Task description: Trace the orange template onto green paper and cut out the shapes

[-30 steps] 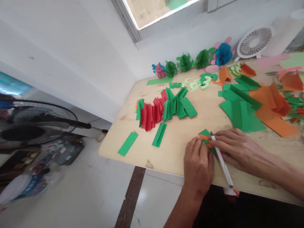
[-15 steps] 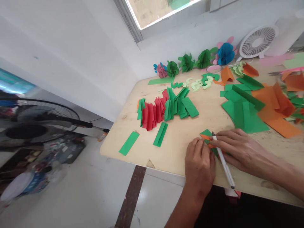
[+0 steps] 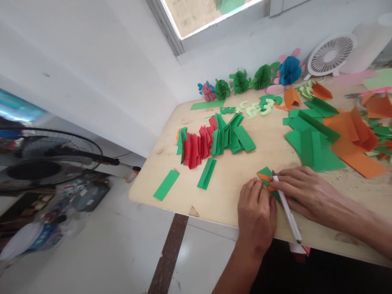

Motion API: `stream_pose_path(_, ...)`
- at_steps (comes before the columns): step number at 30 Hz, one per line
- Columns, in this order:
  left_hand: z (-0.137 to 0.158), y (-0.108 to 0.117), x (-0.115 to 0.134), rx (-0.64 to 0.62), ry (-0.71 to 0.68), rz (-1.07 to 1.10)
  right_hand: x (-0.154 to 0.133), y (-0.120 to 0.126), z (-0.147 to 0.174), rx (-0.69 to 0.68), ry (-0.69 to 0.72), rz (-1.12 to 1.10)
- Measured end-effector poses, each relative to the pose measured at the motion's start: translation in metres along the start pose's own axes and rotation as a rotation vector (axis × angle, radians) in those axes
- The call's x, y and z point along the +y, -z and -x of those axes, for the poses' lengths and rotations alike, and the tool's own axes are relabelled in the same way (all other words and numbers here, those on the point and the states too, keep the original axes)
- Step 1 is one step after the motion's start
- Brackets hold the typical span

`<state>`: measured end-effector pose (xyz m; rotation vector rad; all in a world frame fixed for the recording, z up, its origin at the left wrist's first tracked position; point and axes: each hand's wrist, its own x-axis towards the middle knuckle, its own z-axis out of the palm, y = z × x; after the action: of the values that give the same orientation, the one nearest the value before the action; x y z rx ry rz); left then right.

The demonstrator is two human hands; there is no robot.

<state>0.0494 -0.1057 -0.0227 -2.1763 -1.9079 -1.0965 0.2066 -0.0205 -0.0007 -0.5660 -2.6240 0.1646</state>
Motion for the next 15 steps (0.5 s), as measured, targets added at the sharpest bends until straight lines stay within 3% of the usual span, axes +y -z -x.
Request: stream_pose_path(15, 0.0002, 0.0004, -0.0004, -0.011, 0.035, 0.013, -0.0012, 0.0008, -0.0008, -0.003, 0.004, 0.01)
